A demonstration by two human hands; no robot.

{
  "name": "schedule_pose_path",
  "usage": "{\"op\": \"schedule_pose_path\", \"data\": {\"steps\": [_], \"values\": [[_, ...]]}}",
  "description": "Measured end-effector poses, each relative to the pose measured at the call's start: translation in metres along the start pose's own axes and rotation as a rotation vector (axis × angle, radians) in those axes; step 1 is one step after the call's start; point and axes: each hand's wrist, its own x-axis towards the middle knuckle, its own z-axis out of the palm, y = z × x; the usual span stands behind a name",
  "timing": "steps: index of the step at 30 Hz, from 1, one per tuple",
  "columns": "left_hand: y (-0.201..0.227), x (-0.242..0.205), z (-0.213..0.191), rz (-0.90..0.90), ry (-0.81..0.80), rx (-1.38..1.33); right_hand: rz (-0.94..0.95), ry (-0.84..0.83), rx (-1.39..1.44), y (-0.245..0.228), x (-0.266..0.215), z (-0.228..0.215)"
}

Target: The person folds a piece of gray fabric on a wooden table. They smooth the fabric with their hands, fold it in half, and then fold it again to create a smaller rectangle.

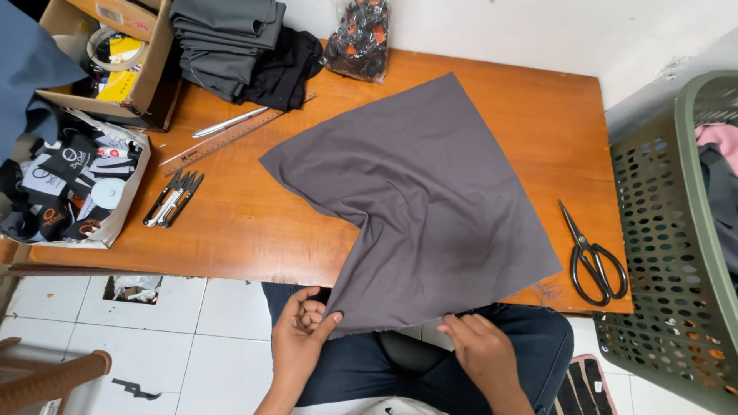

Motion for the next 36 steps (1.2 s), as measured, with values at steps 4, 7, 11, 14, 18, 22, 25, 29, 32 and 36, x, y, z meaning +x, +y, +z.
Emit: {"op": "schedule_pose_path", "data": {"steps": [4,7,11,14,18,22,25,29,32,36], "values": [[0.001,0.002,-0.009,0.002,-0.022,0.031,0.027,0.003,-0.044,0.032,-0.013,-0.020],[-0.004,0.005,-0.013,0.013,-0.066,-0.009,0.153,0.025,-0.082,0.063,-0.037,-0.032],[-0.002,0.005,-0.015,-0.121,-0.190,-0.149,0.424,0.144,-0.228,0.095,-0.084,-0.041],[0.002,0.004,-0.013,-0.255,-0.285,-0.322,0.488,0.211,-0.176,0.087,-0.086,-0.042],[-0.008,0.001,-0.012,-0.246,-0.355,-0.336,0.625,0.173,0.409,0.038,-0.062,-0.021],[-0.002,-0.012,-0.012,-0.265,-0.402,-0.279,0.951,0.059,1.106,0.007,-0.047,0.020],[0.001,-0.015,-0.014,-0.216,-0.415,-0.276,1.121,0.178,1.380,-0.002,-0.028,0.029],[0.001,-0.023,-0.019,-0.202,-0.411,-0.281,1.234,0.237,1.310,-0.011,-0.022,0.015],[0.005,-0.024,-0.022,-0.194,-0.403,-0.257,1.178,0.274,1.313,-0.005,-0.031,0.014],[0.000,-0.023,-0.022,-0.188,-0.404,-0.259,1.045,0.371,1.356,0.010,-0.048,0.022]]}}
